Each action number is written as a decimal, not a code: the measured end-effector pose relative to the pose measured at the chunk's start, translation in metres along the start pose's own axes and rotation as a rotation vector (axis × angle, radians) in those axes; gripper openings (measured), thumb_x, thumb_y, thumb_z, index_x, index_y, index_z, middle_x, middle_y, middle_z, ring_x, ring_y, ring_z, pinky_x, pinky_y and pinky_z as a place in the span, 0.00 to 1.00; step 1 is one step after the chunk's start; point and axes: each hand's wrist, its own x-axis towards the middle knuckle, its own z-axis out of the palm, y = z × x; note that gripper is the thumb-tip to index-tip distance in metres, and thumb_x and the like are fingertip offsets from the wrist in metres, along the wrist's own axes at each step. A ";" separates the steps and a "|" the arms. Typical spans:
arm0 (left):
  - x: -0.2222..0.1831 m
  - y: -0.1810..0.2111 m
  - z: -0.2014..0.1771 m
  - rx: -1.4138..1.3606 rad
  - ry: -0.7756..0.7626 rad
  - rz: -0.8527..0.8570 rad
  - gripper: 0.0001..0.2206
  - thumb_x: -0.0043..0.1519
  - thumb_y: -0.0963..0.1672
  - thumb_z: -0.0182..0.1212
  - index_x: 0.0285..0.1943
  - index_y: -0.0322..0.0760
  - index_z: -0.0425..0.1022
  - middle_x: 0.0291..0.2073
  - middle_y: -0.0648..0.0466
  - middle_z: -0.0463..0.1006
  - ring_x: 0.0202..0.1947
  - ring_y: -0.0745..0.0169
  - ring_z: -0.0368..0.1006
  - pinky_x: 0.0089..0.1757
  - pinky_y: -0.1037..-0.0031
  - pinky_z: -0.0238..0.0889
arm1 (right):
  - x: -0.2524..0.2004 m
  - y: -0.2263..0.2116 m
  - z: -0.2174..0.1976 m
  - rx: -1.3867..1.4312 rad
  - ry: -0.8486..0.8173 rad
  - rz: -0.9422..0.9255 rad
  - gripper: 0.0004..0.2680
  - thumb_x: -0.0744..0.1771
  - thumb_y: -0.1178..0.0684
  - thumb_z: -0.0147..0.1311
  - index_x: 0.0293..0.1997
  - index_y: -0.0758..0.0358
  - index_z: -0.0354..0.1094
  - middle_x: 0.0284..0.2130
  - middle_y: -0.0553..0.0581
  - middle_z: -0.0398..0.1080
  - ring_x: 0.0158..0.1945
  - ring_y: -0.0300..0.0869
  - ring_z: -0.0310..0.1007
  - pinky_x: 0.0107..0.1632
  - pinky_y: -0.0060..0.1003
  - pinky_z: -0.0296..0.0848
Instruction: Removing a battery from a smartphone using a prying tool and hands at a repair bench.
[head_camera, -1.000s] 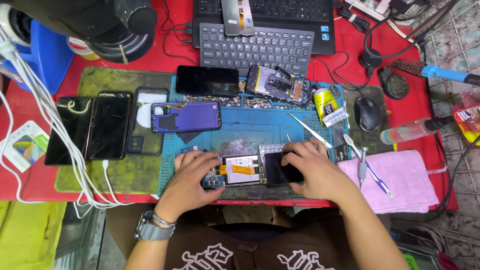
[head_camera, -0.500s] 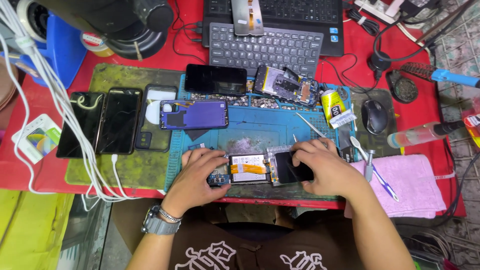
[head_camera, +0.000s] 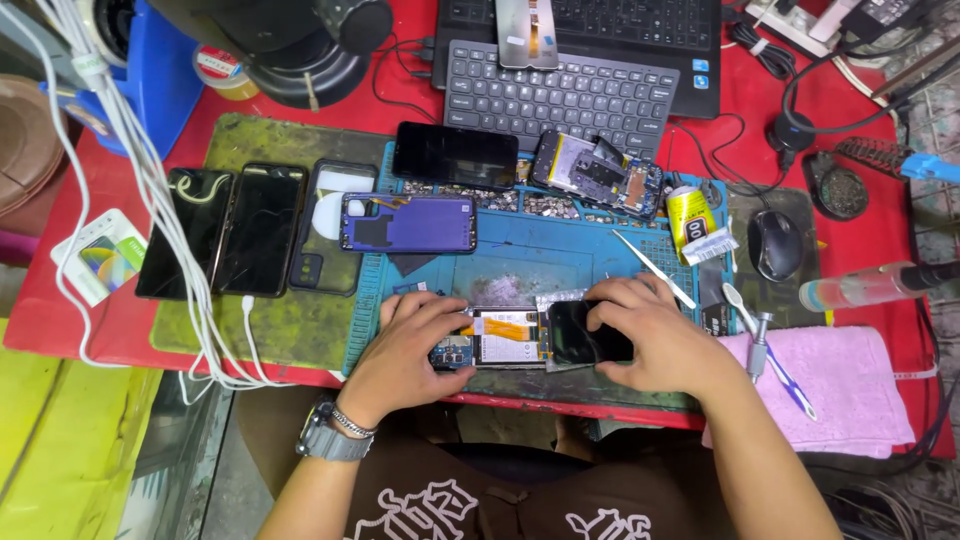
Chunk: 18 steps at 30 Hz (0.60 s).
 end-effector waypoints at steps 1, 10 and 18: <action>-0.001 -0.001 0.000 -0.003 -0.004 0.009 0.26 0.47 0.52 0.73 0.56 0.50 0.78 0.57 0.56 0.79 0.58 0.52 0.68 0.56 0.58 0.50 | 0.000 -0.002 0.000 0.000 0.004 0.009 0.17 0.55 0.47 0.73 0.42 0.50 0.70 0.57 0.51 0.70 0.67 0.52 0.64 0.70 0.65 0.48; 0.000 0.000 -0.002 0.013 -0.033 -0.022 0.26 0.46 0.52 0.73 0.56 0.52 0.78 0.57 0.58 0.79 0.59 0.53 0.68 0.56 0.58 0.49 | -0.010 -0.008 -0.007 -0.198 -0.049 0.073 0.16 0.55 0.48 0.67 0.43 0.44 0.70 0.60 0.47 0.66 0.66 0.53 0.62 0.70 0.69 0.46; -0.001 -0.001 0.000 0.010 -0.036 -0.032 0.26 0.46 0.52 0.73 0.56 0.52 0.78 0.57 0.59 0.79 0.59 0.53 0.68 0.56 0.58 0.49 | -0.013 -0.012 -0.023 -0.040 -0.093 0.139 0.15 0.59 0.48 0.69 0.46 0.50 0.71 0.61 0.52 0.67 0.69 0.57 0.63 0.69 0.79 0.41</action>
